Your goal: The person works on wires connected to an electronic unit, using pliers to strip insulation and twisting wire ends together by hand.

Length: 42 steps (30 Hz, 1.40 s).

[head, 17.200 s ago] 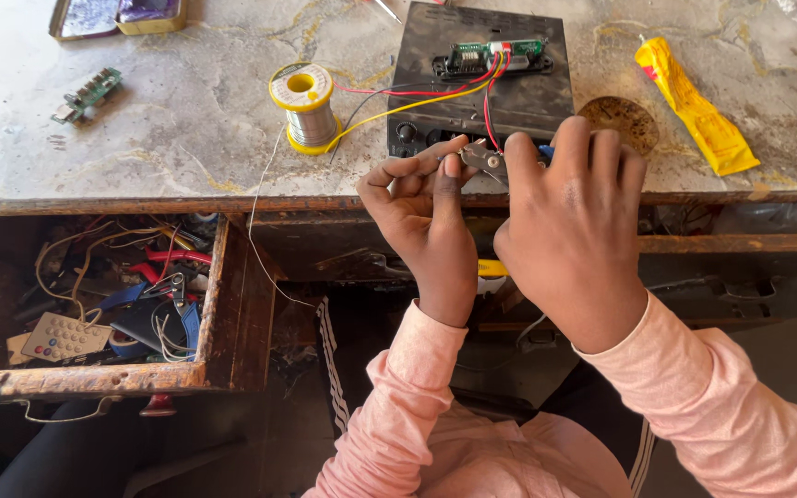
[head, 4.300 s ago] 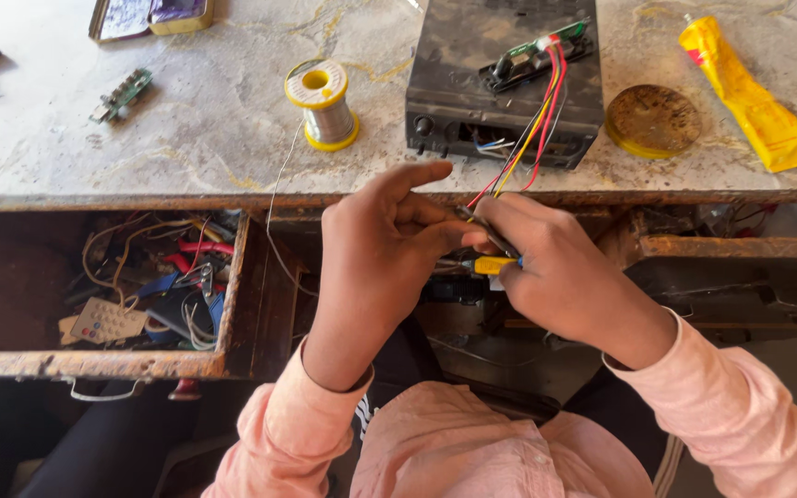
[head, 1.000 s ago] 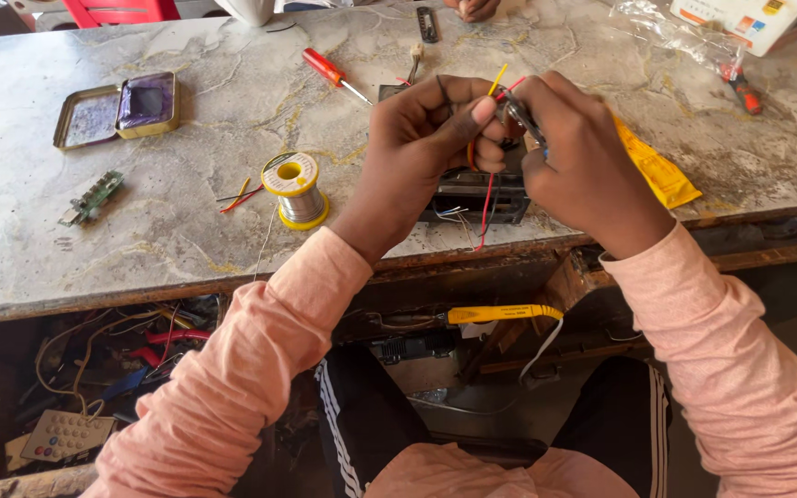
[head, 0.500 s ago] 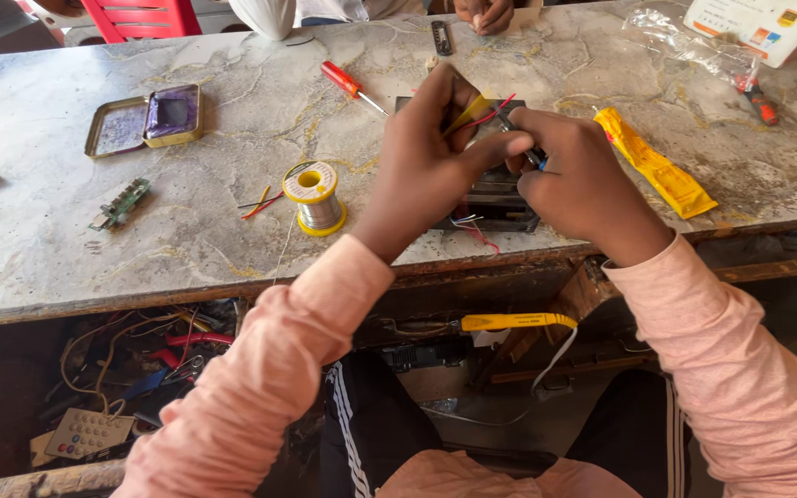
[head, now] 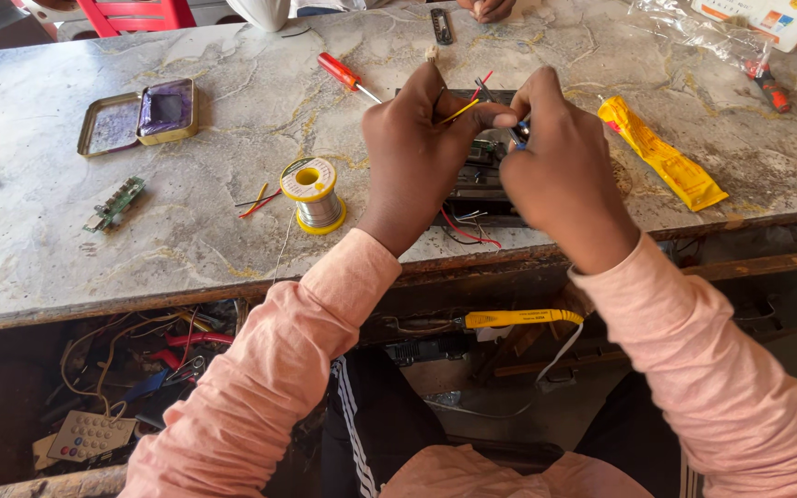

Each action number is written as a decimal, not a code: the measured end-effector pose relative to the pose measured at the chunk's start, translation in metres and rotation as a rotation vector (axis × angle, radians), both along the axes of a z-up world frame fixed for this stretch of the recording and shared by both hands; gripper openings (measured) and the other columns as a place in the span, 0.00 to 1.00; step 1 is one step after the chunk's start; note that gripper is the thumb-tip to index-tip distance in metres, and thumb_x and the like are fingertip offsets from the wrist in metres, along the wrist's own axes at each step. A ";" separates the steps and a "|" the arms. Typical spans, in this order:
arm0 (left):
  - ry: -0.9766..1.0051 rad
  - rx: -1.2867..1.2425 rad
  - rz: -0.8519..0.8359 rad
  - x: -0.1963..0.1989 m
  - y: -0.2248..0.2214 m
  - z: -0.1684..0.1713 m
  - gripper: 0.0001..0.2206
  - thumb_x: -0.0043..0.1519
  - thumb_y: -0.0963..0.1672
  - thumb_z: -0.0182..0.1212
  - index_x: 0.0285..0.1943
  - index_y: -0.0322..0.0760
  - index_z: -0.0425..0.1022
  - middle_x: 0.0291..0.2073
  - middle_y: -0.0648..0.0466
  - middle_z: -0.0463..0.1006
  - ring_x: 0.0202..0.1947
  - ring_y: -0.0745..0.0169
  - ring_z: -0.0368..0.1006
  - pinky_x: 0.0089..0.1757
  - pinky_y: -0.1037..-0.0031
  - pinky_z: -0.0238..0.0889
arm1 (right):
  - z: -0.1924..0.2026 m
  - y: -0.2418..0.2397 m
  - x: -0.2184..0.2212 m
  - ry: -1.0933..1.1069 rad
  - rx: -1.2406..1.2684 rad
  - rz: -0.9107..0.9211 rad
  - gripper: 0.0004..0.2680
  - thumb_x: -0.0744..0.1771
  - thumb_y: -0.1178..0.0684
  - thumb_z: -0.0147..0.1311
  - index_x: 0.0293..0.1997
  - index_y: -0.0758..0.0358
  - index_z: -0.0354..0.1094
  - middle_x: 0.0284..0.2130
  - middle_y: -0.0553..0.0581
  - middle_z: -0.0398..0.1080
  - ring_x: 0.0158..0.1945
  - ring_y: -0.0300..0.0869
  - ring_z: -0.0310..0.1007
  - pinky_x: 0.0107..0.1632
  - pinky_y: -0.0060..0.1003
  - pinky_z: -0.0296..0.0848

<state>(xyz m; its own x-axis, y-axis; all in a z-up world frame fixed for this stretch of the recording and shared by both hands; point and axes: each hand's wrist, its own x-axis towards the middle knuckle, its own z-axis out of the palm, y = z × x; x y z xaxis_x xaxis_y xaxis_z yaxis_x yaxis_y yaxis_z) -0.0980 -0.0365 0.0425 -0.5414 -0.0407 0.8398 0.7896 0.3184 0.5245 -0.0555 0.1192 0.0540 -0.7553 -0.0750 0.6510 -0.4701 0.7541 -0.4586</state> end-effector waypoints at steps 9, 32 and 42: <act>-0.116 0.106 -0.360 0.015 0.002 0.017 0.12 0.70 0.45 0.66 0.45 0.34 0.66 0.26 0.60 0.73 0.26 0.80 0.62 0.30 0.81 0.58 | 0.017 -0.002 0.005 0.044 -0.025 0.111 0.05 0.62 0.67 0.48 0.39 0.70 0.62 0.31 0.65 0.69 0.34 0.57 0.71 0.38 0.47 0.66; -0.184 0.001 -0.425 0.019 -0.003 0.026 0.16 0.60 0.44 0.75 0.34 0.36 0.67 0.22 0.63 0.67 0.25 0.80 0.54 0.27 0.82 0.49 | 0.028 0.029 0.016 -0.083 0.032 0.236 0.07 0.60 0.64 0.50 0.39 0.66 0.69 0.26 0.59 0.71 0.29 0.45 0.70 0.37 0.40 0.68; 0.034 0.066 -0.138 0.026 0.012 0.017 0.22 0.62 0.42 0.76 0.29 0.33 0.59 0.19 0.64 0.70 0.28 0.86 0.60 0.27 0.83 0.58 | 0.028 0.012 0.019 -0.178 -0.125 0.096 0.07 0.60 0.62 0.51 0.38 0.64 0.71 0.25 0.57 0.71 0.28 0.43 0.68 0.35 0.38 0.66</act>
